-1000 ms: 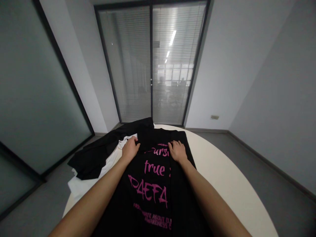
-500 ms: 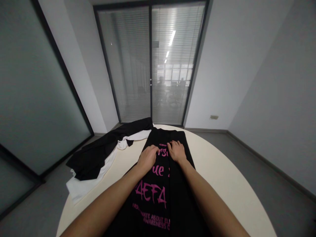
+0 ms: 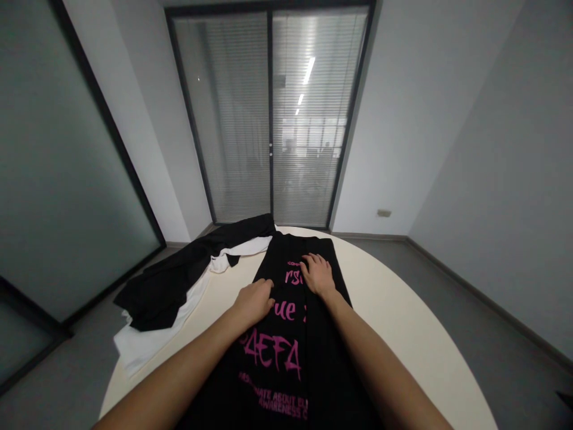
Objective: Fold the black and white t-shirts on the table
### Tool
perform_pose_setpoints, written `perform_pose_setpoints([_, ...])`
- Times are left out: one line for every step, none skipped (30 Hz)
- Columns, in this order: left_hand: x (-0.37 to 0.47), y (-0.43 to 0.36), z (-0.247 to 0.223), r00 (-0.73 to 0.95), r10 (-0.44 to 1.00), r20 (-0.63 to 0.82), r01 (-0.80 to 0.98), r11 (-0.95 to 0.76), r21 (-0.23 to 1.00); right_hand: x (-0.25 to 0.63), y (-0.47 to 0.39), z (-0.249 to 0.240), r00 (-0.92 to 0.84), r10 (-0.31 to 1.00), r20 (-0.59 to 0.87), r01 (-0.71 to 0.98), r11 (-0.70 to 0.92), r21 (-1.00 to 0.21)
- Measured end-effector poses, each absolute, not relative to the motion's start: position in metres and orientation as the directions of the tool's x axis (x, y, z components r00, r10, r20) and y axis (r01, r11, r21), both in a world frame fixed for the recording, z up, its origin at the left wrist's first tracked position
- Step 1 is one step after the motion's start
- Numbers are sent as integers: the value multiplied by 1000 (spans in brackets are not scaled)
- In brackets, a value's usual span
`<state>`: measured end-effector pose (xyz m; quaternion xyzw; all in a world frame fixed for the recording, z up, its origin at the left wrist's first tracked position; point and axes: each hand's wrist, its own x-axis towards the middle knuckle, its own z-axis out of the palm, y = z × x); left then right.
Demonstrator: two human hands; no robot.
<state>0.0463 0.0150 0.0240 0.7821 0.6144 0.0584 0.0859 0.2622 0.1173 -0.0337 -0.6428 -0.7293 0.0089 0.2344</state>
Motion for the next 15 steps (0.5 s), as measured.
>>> perform_pose_setpoints([43, 14, 23, 257, 966, -16, 945, -247, 215, 262, 117, -33, -77, 938, 337, 933, 187, -307])
perform_pose_setpoints([39, 12, 22, 274, 962, -16, 939, -263, 221, 262, 116, -32, -88, 935, 343, 934, 198, -299])
perform_pose_setpoints([36, 10, 21, 289, 957, -13, 933, -279, 226, 261, 115, -31, -96, 933, 347, 934, 205, -291])
perform_pose_setpoints([33, 8, 20, 302, 953, -8, 928, -292, 230, 261, 114, -30, -104, 930, 352, 935, 212, -284])
perform_pose_setpoints([31, 7, 19, 309, 951, 1, 925, -301, 233, 261, 113, -29, -112, 927, 358, 935, 221, -277])
perform_pose_setpoints([30, 5, 18, 310, 951, 13, 923, -304, 237, 260, 112, -27, -123, 922, 367, 935, 231, -268])
perform_pose_setpoints([30, 4, 17, 307, 951, 25, 921, -304, 242, 259, 111, -24, -139, 917, 374, 935, 246, -256])
perform_pose_setpoints([30, 2, 17, 306, 951, 38, 919, -306, 250, 258, 110, -21, -160, 913, 375, 934, 263, -242])
perform_pose_setpoints([31, 1, 17, 308, 950, 48, 914, -310, 261, 256, 109, -18, -181, 911, 371, 933, 279, -229])
perform_pose_setpoints([32, 1, 17, 311, 949, 55, 909, -314, 274, 254, 108, -14, -197, 911, 363, 931, 290, -221])
perform_pose_setpoints([32, 0, 18, 320, 946, 59, 901, -323, 289, 251, 107, -10, -203, 915, 348, 929, 293, -226])
perform_pose_setpoints([33, -1, 20, 331, 942, 59, 892, -333, 306, 247, 107, -6, -200, 924, 326, 925, 287, -247])
perform_pose_setpoints([33, -2, 22, 346, 937, 55, 881, -345, 323, 243, 107, -3, -184, 937, 298, 919, 272, -287])
perform_pose_setpoints([32, -3, 24, 364, 930, 46, 870, -357, 340, 237, 107, 0, -158, 951, 266, 908, 246, -339])
perform_pose_setpoints([31, -4, 26, 383, 923, 36, 858, -370, 357, 231, 108, 2, -129, 965, 227, 894, 213, -395])
